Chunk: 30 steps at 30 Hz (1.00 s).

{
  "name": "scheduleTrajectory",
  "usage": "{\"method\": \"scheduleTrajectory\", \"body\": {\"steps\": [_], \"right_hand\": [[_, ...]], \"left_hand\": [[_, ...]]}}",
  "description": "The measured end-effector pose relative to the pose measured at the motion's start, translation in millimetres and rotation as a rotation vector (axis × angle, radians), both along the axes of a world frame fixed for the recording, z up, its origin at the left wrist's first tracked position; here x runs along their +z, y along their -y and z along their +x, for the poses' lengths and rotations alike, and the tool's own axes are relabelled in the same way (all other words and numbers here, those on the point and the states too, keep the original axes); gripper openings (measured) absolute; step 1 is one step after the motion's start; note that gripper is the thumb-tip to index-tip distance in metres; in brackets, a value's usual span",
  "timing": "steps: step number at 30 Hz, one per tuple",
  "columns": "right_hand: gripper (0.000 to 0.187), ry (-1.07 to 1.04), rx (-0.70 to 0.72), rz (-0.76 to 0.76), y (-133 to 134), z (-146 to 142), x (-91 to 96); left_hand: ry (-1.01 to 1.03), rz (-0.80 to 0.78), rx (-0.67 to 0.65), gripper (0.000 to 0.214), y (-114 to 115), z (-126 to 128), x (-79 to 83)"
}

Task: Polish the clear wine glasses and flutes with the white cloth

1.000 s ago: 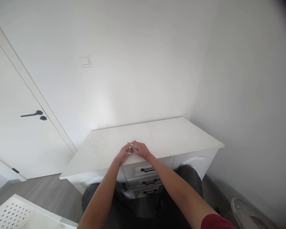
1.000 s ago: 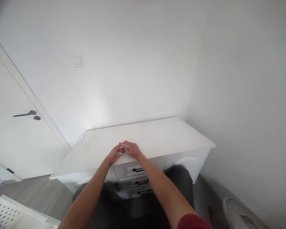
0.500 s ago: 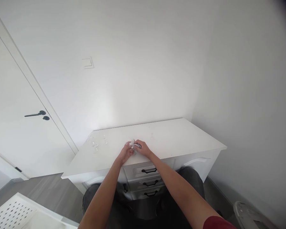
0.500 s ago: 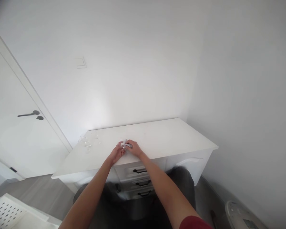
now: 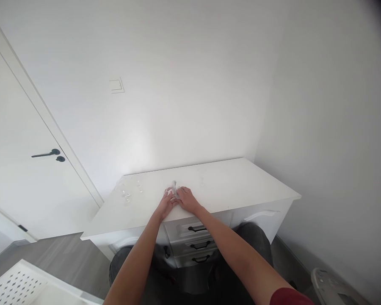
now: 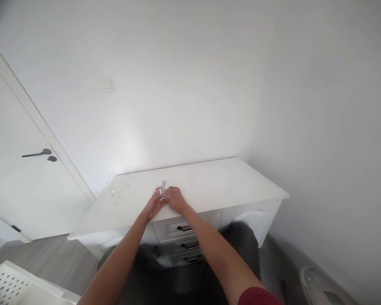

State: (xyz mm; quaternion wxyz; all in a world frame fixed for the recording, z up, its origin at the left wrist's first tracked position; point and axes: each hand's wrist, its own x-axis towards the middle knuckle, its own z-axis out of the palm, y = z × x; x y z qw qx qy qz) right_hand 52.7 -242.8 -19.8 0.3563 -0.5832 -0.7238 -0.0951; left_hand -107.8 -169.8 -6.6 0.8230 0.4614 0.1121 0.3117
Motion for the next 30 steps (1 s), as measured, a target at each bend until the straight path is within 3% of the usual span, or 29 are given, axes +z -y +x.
{"method": "scheduleTrajectory", "body": {"steps": [10,30], "right_hand": [[0.029,0.119,-0.209,-0.09,0,3,-1.7],[0.031,0.047,-0.234,-0.021,-3,10,-4.0]], "left_hand": [[-0.022,0.019,-0.026,0.039,2,0,5.4],[-0.107,-0.023,0.079,0.034,-8,2,-7.7]]}}
